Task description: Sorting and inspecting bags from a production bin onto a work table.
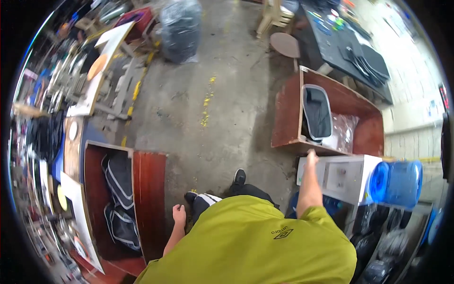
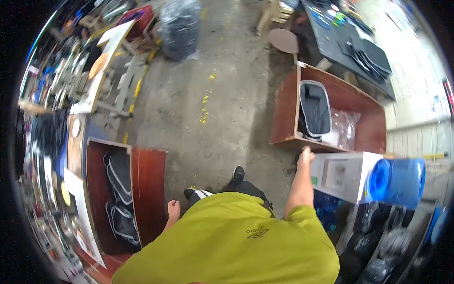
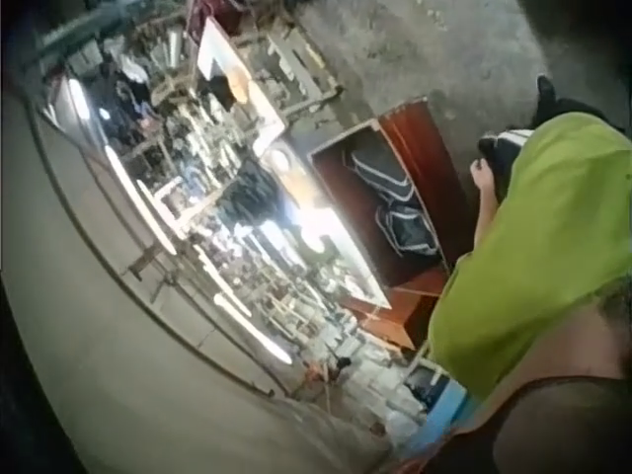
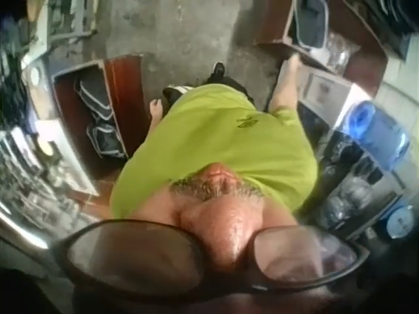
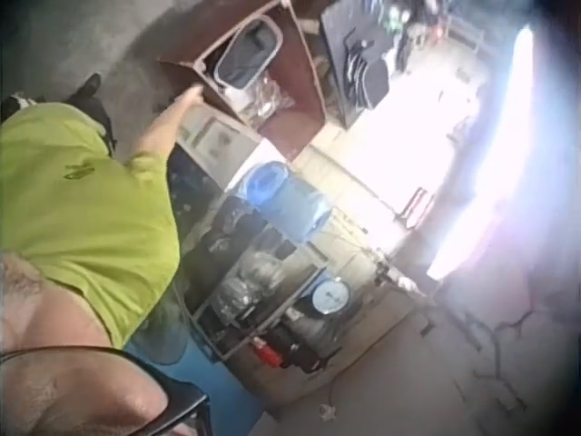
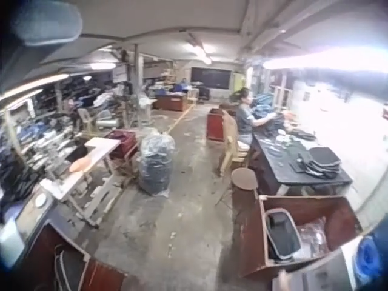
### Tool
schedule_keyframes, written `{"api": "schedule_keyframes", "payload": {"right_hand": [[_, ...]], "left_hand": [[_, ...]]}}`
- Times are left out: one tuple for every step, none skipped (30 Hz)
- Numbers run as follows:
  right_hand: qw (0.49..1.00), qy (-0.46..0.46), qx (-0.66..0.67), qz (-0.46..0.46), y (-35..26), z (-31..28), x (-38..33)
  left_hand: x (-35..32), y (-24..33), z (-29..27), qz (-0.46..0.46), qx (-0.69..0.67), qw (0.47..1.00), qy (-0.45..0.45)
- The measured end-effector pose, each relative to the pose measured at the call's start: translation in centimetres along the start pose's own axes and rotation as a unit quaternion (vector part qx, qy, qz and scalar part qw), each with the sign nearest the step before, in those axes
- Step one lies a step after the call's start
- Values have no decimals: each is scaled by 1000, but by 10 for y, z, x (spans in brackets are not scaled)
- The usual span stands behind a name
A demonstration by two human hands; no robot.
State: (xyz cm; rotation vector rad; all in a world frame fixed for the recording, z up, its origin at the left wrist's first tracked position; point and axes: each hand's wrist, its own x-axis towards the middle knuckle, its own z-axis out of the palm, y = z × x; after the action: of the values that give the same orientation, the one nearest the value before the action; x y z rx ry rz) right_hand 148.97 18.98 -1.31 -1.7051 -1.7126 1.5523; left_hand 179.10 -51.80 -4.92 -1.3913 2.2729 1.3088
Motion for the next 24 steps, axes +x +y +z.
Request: {"api": "schedule_keyframes", "payload": {"right_hand": [[994, -34, -104, -22, 42, 4, -15], [971, -185, -94, -120, 85, 18, -71], [930, -326, -138, -103, 125, 7, -70], [769, -408, -390, -300, 168, -13, -15], [774, -457, -438, -24, 198, 39, -134], [637, -569, -480, -200, 202, 56, -186], [458, -643, -493, -365, 196, 68, -216], [421, -661, -497, -373, 183, 86, -246], [401, -647, -534, -369, 165, 115, -281], [386, -625, -571, -367, 155, 141, -314], [454, -612, -564, -317, 151, 164, -329], [493, -610, -528, -325, 152, 192, -326], [516, -589, -545, -300, 153, 225, -323], [548, -598, -529, -250, 148, 250, -353], [549, -603, -534, -223, 146, 267, -400], [548, -604, -543, -198, 141, 282, -452], [524, -611, -556, -207, 143, 292, -503], [513, -642, -535, -195, 147, 299, -553], [503, -670, -515, -182, 154, 304, -599], [469, -692, -517, -183, 165, 310, -642], [435, -714, -517, -183, 184, 315, -688], [393, -734, -518, -195, 206, 318, -729], [362, -745, -520, -209, 229, 320, -761], [331, -760, -513, -223, 254, 320, -790]], "left_hand": [[-15, 6, 10, -37, -32, 999, -10], [-31, 6, -2, -47, -29, 998, -4], [-38, 0, 1, -24, 5, 999, -24], [-48, -21, 31, -15, 10, 998, -66], [-35, -43, -5, -30, 45, 999, -5], [-35, -67, -11, -53, 40, 998, -2], [-42, -81, -9, -90, -6, 996, 14], [-43, -89, -16, -123, -44, 991, 36], [-46, -106, -27, -148, -78, 984, 62], [-43, -117, -36, -166, -112, 976, 81], [-37, -118, -51, -191, -142, 965, 108], [-33, -115, -66, -214, -177, 952, 128], [-23, -124, -81, -216, -218, 938, 159], [-14, -147, -96, -225, -252, 919, 202], [-5, -165, -117, -246, -289, 892, 247], [4, -181, -140, -268, -327, 859, 290], [17, -204, -162, -273, -376, 825, 323], [28, -231, -182, -276, -422, 787, 356], [40, -256, -199, -318, -428, 749, 394], [53, -276, -216, -357, -432, 710, 427], [65, -295, -235, -368, -479, 652, 458], [74, -313, -249, -377, -522, 591, 487], [86, -313, -263, -395, -556, 565, 464], [100, -304, -279, -412, -589, 541, 437]]}}
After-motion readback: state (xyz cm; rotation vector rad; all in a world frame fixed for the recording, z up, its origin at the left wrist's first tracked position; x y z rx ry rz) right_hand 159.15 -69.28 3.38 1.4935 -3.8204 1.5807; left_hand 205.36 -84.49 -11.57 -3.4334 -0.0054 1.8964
